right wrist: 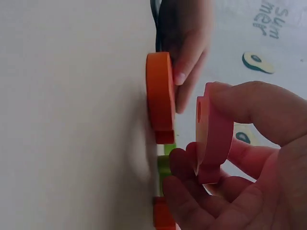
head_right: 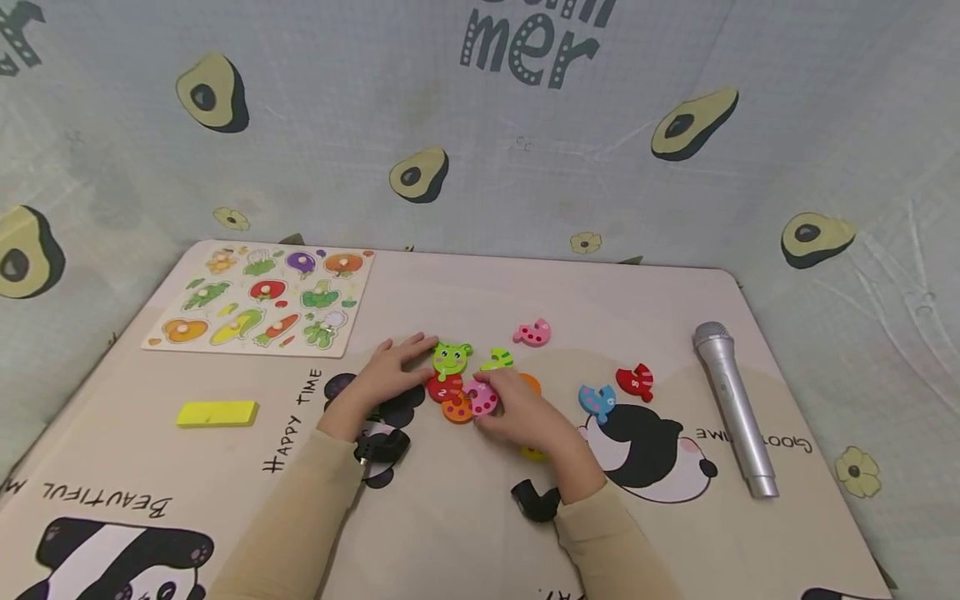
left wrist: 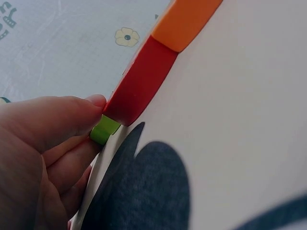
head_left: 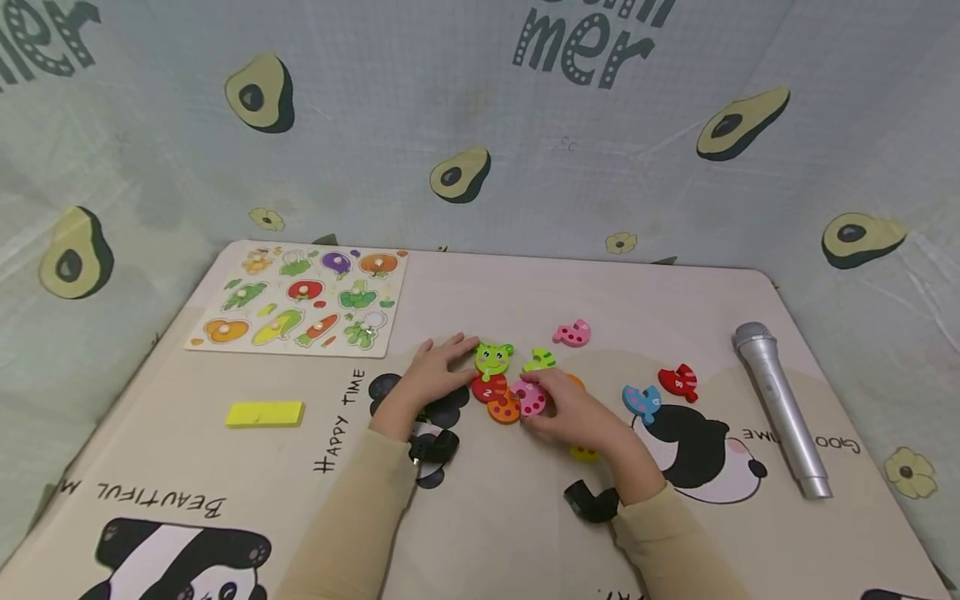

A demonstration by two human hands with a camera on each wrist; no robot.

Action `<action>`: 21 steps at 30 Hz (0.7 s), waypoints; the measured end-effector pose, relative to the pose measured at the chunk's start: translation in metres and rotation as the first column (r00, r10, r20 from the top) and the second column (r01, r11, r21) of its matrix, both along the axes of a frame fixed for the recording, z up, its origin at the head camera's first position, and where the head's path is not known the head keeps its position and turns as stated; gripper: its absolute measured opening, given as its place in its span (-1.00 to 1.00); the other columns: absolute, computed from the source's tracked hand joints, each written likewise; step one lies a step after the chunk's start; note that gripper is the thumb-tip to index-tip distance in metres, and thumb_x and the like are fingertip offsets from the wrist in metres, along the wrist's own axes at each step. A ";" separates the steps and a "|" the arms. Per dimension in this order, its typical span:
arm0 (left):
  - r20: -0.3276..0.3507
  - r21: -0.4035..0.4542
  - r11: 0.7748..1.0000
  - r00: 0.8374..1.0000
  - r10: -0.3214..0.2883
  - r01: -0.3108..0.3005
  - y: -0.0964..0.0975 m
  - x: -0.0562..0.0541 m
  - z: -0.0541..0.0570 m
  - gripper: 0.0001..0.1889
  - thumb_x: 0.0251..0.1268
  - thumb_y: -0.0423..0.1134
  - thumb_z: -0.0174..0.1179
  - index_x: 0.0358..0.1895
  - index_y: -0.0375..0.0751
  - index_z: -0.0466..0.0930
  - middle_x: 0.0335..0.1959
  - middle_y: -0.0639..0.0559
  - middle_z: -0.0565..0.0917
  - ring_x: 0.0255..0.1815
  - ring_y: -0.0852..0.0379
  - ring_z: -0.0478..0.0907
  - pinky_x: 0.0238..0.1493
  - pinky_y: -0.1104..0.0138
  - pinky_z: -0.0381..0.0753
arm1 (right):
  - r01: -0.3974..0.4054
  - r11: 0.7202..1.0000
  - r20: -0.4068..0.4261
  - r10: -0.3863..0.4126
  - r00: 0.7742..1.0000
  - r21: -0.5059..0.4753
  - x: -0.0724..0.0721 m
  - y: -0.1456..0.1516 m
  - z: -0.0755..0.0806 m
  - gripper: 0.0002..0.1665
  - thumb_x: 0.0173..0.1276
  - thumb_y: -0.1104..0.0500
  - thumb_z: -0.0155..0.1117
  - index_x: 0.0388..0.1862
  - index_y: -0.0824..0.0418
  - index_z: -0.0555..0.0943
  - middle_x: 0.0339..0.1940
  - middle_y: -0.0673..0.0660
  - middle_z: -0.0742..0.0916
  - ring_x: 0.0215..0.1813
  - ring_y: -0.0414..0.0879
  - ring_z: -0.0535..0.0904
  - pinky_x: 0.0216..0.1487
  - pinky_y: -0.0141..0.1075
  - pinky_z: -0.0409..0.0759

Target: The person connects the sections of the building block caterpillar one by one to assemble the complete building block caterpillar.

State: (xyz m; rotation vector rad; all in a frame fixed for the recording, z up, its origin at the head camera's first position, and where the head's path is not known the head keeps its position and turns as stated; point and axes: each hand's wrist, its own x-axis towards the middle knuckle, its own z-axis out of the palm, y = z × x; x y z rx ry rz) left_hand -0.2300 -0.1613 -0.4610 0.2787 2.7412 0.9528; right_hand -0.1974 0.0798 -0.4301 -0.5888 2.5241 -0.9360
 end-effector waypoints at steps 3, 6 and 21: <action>0.008 -0.005 1.000 1.000 -0.002 0.002 0.001 0.000 -0.001 -0.40 0.19 0.03 0.07 0.33 0.05 0.24 0.39 -0.01 0.22 0.43 0.08 0.08 0.46 0.06 -0.31 | 0.012 1.000 0.025 -0.012 1.000 0.025 -0.001 -0.004 -0.003 -0.29 0.12 0.09 0.30 0.28 0.09 0.32 0.21 0.10 0.43 0.23 -0.03 0.35 0.21 -0.07 0.44; 0.009 -0.007 1.000 1.000 -0.007 0.007 0.001 0.001 -0.002 -0.39 0.19 0.03 0.06 0.34 0.05 0.23 0.39 -0.01 0.21 0.43 0.08 0.08 0.46 0.05 -0.31 | 0.026 0.999 0.024 -0.027 0.999 0.036 -0.002 -0.005 -0.005 -0.29 0.14 0.10 0.28 0.29 0.07 0.31 0.24 0.10 0.42 0.24 -0.03 0.35 0.21 -0.06 0.43; 0.003 0.000 1.000 1.000 -0.013 0.013 -0.001 0.000 0.000 -0.38 0.19 0.03 0.07 0.34 0.04 0.22 0.39 -0.02 0.21 0.44 0.08 0.07 0.45 0.05 -0.32 | -0.011 0.999 -0.101 0.014 0.995 0.031 -0.016 -0.005 -0.012 -0.32 0.15 0.21 0.25 0.29 0.07 0.34 0.30 0.11 0.38 0.35 0.03 0.24 0.28 -0.03 0.34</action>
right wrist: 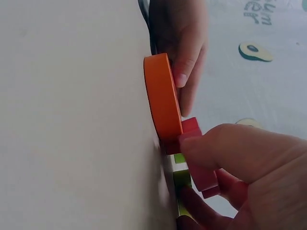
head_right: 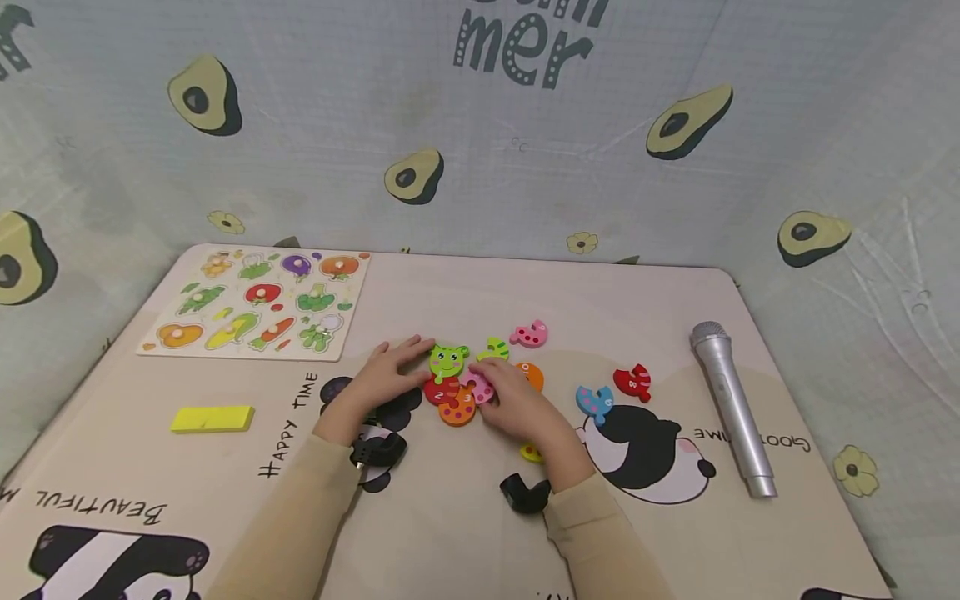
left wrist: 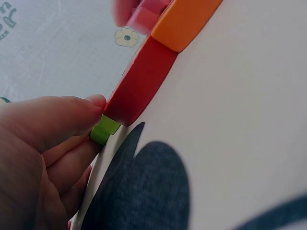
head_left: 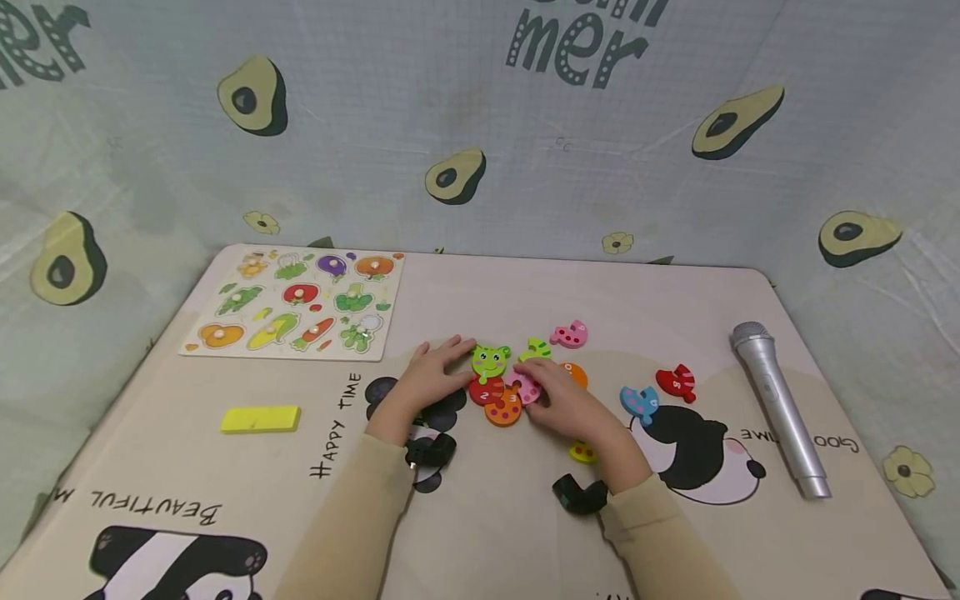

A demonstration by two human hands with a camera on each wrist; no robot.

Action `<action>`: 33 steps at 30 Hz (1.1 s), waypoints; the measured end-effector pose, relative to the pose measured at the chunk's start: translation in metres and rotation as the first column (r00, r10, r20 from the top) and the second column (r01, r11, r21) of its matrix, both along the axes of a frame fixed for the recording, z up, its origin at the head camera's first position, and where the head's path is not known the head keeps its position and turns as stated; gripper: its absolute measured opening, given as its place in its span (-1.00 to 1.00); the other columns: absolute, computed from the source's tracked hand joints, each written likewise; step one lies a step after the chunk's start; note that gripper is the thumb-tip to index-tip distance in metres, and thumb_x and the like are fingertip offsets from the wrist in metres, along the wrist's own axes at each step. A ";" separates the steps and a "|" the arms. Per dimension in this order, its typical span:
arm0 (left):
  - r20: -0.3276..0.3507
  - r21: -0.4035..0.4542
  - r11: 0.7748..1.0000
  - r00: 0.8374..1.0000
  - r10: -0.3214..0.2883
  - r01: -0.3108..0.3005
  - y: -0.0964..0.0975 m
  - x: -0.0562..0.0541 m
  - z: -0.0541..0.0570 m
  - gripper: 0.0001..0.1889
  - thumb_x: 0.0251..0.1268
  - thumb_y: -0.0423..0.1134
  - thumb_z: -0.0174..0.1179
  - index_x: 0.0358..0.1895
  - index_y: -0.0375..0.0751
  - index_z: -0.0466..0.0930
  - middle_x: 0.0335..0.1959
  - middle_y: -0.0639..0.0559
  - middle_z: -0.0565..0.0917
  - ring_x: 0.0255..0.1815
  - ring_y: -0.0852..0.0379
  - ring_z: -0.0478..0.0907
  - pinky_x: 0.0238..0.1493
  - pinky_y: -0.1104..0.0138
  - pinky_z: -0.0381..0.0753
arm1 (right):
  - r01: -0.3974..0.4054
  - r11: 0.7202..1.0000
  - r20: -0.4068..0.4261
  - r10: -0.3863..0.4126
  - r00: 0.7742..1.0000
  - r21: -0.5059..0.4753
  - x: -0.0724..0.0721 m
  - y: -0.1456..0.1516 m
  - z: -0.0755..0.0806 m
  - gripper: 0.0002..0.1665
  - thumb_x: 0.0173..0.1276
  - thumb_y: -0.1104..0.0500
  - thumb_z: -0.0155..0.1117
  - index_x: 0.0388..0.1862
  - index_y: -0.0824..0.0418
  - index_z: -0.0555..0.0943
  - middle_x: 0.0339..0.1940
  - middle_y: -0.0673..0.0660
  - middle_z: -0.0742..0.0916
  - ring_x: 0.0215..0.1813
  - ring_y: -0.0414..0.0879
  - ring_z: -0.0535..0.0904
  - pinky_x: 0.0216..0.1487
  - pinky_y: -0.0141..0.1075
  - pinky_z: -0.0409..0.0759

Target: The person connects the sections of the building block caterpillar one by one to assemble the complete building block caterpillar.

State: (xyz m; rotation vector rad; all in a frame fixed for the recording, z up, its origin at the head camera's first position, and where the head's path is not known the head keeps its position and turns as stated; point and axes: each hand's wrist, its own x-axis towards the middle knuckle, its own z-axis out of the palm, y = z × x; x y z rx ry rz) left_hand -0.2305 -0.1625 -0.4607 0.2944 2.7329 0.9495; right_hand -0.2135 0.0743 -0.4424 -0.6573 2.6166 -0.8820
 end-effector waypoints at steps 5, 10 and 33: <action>-0.003 -0.001 1.000 1.000 0.000 0.000 0.000 0.000 0.001 -0.38 0.19 0.04 0.07 0.34 0.04 0.23 0.39 -0.03 0.21 0.43 0.07 0.08 0.45 0.04 -0.31 | -0.010 1.000 -0.004 0.010 1.000 0.009 0.000 0.000 0.000 -0.34 0.13 0.21 0.27 0.26 0.08 0.37 0.30 0.11 0.40 0.34 0.05 0.24 0.26 -0.02 0.36; 0.003 -0.011 1.000 1.000 0.002 -0.001 0.000 0.000 0.001 -0.38 0.18 0.04 0.07 0.34 0.04 0.23 0.39 -0.03 0.22 0.43 0.06 0.09 0.45 0.04 -0.31 | -0.002 1.000 0.009 0.002 1.000 0.018 0.000 0.001 -0.002 -0.35 0.13 0.20 0.28 0.25 0.06 0.37 0.30 0.11 0.37 0.35 0.04 0.22 0.26 -0.01 0.37; -0.001 -0.003 1.000 1.000 -0.003 0.003 0.000 -0.001 0.000 -0.39 0.19 0.03 0.07 0.34 0.03 0.23 0.38 -0.02 0.23 0.43 0.07 0.08 0.45 0.04 -0.32 | -0.019 0.999 -0.020 0.019 1.000 0.026 -0.001 0.007 -0.005 -0.35 0.12 0.10 0.30 0.24 0.02 0.39 0.33 0.04 0.37 0.37 0.02 0.17 0.24 0.01 0.38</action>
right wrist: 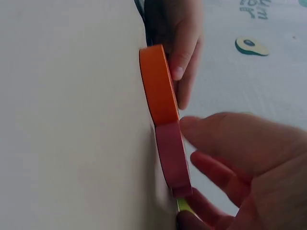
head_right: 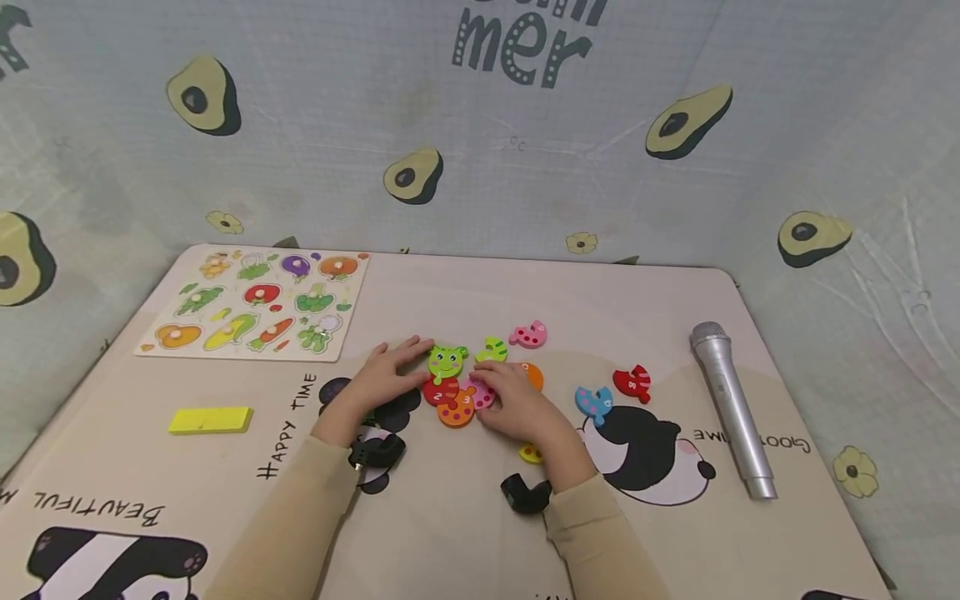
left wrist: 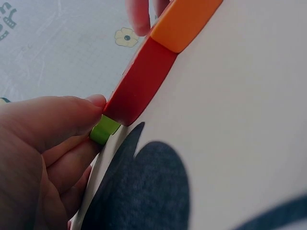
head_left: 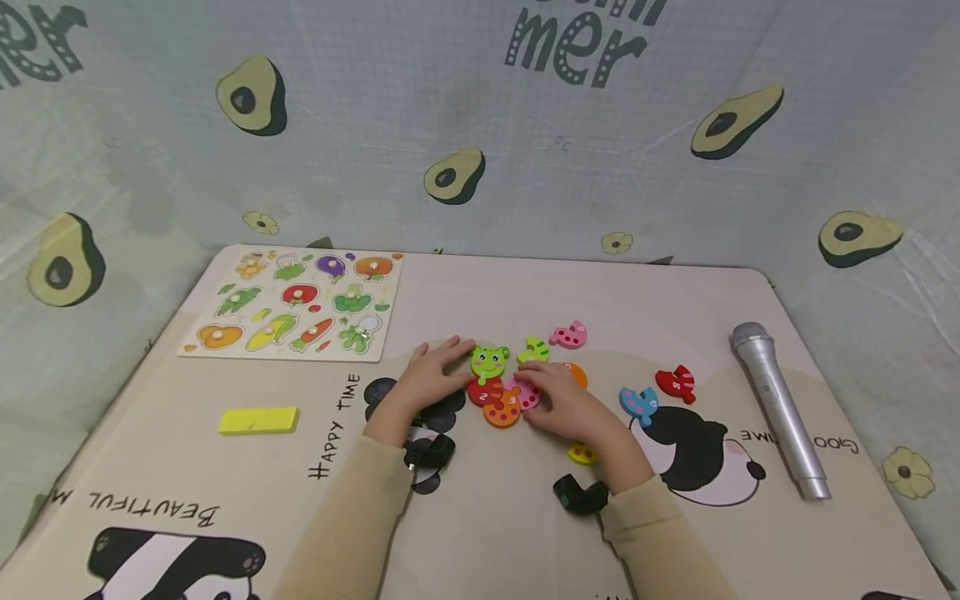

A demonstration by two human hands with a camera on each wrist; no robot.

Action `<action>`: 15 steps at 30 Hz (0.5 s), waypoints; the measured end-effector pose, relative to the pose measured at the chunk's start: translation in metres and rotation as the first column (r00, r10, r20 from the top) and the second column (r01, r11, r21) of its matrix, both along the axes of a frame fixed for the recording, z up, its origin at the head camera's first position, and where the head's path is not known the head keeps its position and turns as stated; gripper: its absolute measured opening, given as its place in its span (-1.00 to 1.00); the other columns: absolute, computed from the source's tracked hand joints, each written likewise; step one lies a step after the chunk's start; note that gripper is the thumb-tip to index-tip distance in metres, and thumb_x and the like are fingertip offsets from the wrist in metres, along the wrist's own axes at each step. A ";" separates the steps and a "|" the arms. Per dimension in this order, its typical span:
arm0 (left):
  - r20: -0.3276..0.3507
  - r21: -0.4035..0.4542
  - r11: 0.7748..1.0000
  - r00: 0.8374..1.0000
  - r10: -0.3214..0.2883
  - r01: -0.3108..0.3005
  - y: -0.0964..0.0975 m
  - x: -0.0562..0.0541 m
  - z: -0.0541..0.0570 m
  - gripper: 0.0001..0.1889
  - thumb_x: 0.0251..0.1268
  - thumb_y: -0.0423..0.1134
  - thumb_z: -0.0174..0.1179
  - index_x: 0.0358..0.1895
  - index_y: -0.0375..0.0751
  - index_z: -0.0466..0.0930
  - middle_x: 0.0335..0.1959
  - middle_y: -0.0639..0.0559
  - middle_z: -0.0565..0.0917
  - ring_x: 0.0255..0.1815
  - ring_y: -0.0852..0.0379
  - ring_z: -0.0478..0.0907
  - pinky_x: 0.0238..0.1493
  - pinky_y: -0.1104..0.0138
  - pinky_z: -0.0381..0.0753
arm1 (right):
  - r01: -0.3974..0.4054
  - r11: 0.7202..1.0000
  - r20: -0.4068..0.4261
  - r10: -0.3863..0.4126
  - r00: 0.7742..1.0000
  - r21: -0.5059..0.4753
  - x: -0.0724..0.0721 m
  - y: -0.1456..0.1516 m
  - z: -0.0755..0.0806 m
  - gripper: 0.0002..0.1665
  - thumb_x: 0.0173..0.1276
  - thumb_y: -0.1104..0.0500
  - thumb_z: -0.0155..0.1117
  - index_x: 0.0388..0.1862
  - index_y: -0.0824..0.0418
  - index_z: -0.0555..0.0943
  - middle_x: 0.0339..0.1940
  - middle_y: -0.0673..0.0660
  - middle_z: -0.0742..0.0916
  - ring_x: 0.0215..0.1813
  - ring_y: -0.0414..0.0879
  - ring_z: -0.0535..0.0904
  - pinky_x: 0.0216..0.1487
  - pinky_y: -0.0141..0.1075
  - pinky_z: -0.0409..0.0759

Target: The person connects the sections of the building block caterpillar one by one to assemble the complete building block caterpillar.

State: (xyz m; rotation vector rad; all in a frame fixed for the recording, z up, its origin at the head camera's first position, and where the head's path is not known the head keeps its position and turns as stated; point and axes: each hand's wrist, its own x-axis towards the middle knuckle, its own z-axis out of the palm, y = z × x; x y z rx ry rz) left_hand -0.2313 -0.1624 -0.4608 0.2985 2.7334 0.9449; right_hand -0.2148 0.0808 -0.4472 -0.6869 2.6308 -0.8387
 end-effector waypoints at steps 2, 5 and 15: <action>-0.002 -0.003 1.000 1.000 -0.003 0.003 0.000 0.000 0.000 -0.39 0.19 0.03 0.07 0.34 0.03 0.23 0.38 -0.02 0.23 0.44 0.08 0.08 0.45 0.04 -0.31 | 0.015 1.000 0.009 -0.015 1.000 -0.027 0.000 0.004 0.002 -0.35 0.12 0.11 0.28 0.24 0.02 0.40 0.32 0.04 0.38 0.37 0.03 0.17 0.25 0.02 0.37; -0.006 -0.007 1.000 1.000 -0.006 0.006 0.001 -0.001 0.000 -0.39 0.19 0.03 0.07 0.34 0.04 0.23 0.38 -0.02 0.23 0.43 0.08 0.08 0.45 0.04 -0.31 | 0.058 0.996 0.023 -0.057 0.998 -0.065 -0.002 0.011 0.004 -0.37 0.15 0.13 0.26 0.24 0.03 0.39 0.32 0.05 0.39 0.37 0.03 0.19 0.27 0.02 0.34; -0.029 0.019 1.000 1.000 -0.006 0.007 0.000 0.003 0.001 -0.40 0.19 0.06 0.05 0.33 0.04 0.25 0.37 -0.08 0.25 0.42 0.05 0.10 0.45 0.04 -0.29 | 0.151 0.988 0.035 -0.149 0.988 -0.040 -0.014 0.029 0.017 -0.38 0.23 0.17 0.20 0.29 0.06 0.33 0.33 0.14 0.37 0.32 0.10 0.27 0.24 0.02 0.37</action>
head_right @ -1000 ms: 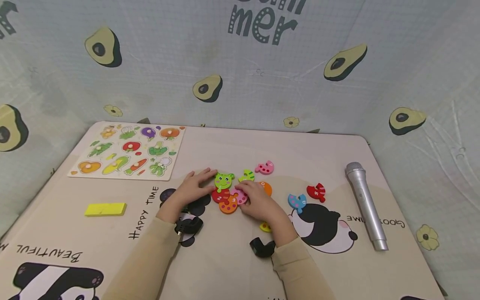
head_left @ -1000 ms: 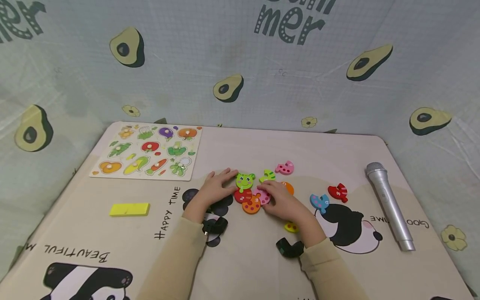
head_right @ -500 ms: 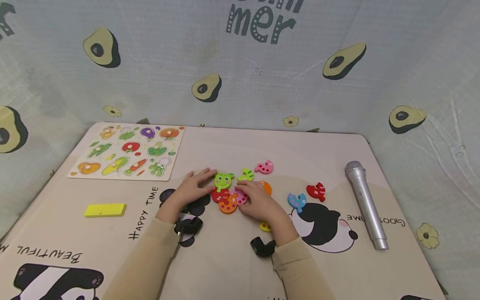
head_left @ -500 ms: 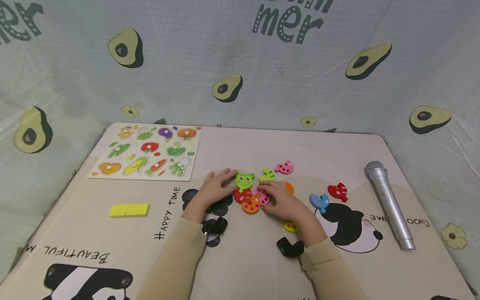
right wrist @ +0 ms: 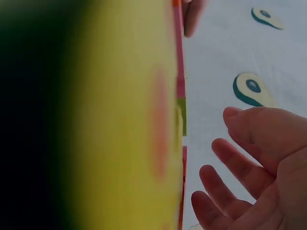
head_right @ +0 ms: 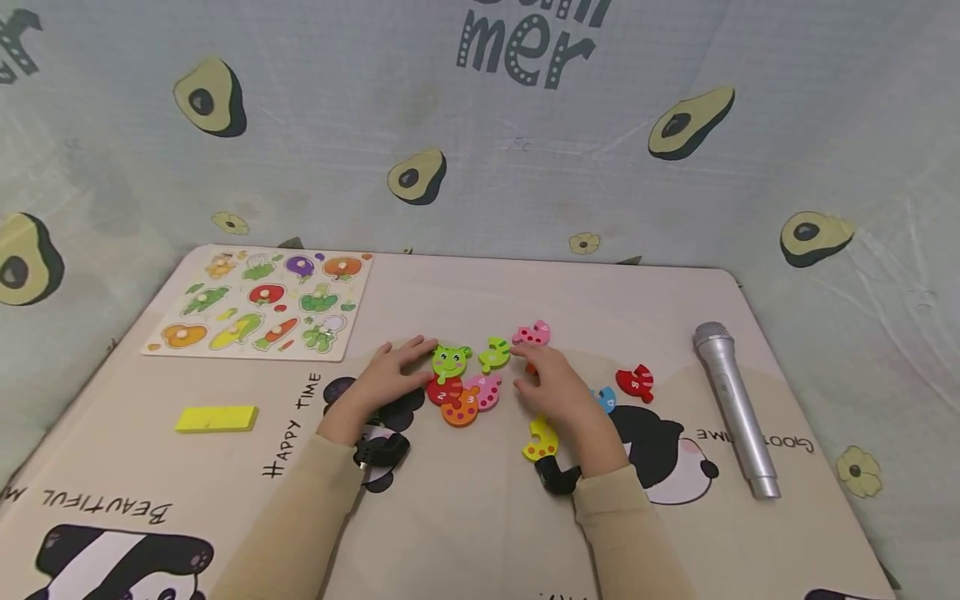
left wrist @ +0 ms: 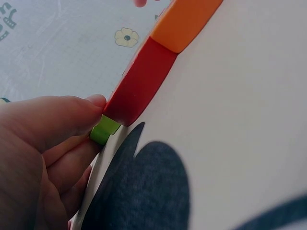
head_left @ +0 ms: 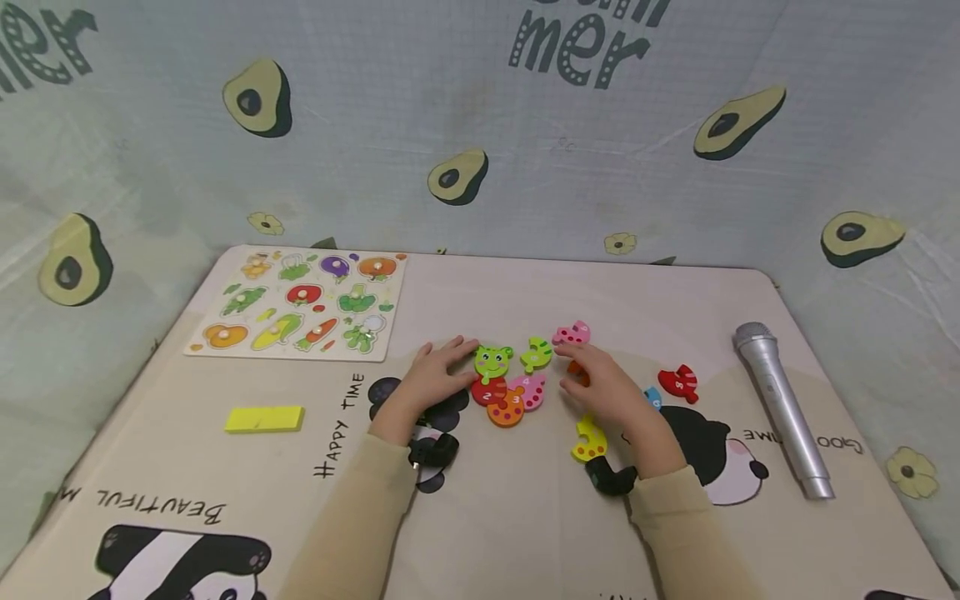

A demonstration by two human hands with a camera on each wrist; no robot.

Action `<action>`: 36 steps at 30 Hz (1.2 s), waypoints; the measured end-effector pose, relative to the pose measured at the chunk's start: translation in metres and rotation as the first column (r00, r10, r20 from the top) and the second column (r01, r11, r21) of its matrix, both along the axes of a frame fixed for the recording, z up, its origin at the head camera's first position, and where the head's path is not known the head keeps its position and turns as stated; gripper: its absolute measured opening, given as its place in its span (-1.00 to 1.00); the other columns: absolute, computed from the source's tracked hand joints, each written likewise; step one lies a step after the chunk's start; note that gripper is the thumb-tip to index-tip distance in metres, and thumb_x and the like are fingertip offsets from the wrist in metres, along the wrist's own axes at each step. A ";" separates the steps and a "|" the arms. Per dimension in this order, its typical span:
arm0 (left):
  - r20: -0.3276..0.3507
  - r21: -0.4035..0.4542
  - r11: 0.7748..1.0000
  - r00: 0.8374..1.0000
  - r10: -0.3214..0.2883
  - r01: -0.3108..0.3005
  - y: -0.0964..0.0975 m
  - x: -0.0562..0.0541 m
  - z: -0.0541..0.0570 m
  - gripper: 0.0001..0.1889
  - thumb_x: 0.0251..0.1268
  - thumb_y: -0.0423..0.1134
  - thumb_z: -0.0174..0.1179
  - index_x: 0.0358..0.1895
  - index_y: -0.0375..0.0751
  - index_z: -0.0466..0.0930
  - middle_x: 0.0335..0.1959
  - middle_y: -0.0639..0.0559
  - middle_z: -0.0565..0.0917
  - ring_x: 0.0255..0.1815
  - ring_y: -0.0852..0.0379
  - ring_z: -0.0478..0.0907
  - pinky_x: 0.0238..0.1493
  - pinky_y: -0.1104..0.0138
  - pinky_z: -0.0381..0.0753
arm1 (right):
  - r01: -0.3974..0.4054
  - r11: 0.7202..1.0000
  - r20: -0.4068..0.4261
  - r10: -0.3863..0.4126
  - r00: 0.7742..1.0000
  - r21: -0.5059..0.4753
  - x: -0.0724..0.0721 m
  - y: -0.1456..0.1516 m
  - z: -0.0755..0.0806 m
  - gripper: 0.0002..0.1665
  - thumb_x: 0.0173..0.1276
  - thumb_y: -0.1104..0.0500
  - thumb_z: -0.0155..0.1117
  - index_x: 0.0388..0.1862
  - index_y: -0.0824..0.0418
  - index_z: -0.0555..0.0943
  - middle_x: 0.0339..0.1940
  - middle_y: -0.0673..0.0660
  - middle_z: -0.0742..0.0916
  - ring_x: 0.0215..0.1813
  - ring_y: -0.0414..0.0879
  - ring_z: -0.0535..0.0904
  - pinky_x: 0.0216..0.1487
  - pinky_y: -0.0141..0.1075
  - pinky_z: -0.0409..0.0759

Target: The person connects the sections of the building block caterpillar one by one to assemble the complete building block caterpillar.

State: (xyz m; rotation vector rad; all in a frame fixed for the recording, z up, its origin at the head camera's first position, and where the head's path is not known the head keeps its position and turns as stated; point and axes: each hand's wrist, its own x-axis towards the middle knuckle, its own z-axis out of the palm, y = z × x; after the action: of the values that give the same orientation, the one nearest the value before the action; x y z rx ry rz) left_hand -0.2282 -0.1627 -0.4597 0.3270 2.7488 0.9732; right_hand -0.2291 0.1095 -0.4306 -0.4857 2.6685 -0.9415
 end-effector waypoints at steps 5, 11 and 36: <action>0.011 -0.006 1.000 1.000 0.010 -0.010 0.000 0.000 0.000 -0.39 0.19 0.01 0.07 0.33 0.03 0.24 0.38 -0.05 0.24 0.43 0.07 0.09 0.46 0.07 -0.32 | -0.028 0.999 0.006 0.027 1.000 0.034 -0.011 -0.003 0.001 -0.41 0.25 0.15 0.18 0.28 0.07 0.34 0.35 0.14 0.34 0.38 0.11 0.19 0.28 0.03 0.31; 0.005 -0.031 1.000 1.000 -0.001 0.001 0.001 -0.002 -0.003 -0.40 0.19 0.02 0.08 0.33 0.03 0.25 0.37 -0.05 0.26 0.42 0.05 0.12 0.45 0.03 -0.27 | -0.082 0.994 0.004 0.082 0.997 0.066 -0.026 -0.007 -0.004 -0.40 0.26 0.14 0.18 0.29 0.08 0.33 0.36 0.15 0.32 0.39 0.12 0.15 0.31 0.05 0.25; 0.023 -0.020 1.000 1.000 0.011 -0.011 -0.001 -0.001 -0.002 -0.38 0.18 0.04 0.08 0.34 0.05 0.24 0.38 -0.03 0.22 0.42 0.08 0.10 0.46 0.07 -0.31 | -0.143 0.967 -0.044 0.155 0.987 0.212 -0.043 -0.020 -0.014 -0.35 0.22 0.12 0.23 0.31 0.01 0.33 0.30 0.04 0.45 0.24 0.05 0.16 0.23 -0.02 0.35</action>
State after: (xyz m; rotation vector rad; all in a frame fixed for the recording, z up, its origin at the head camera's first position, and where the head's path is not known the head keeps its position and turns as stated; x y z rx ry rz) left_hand -0.2292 -0.1633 -0.4613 0.2962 2.7407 0.9453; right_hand -0.2725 0.0894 -0.4450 -0.6648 2.6994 -0.6054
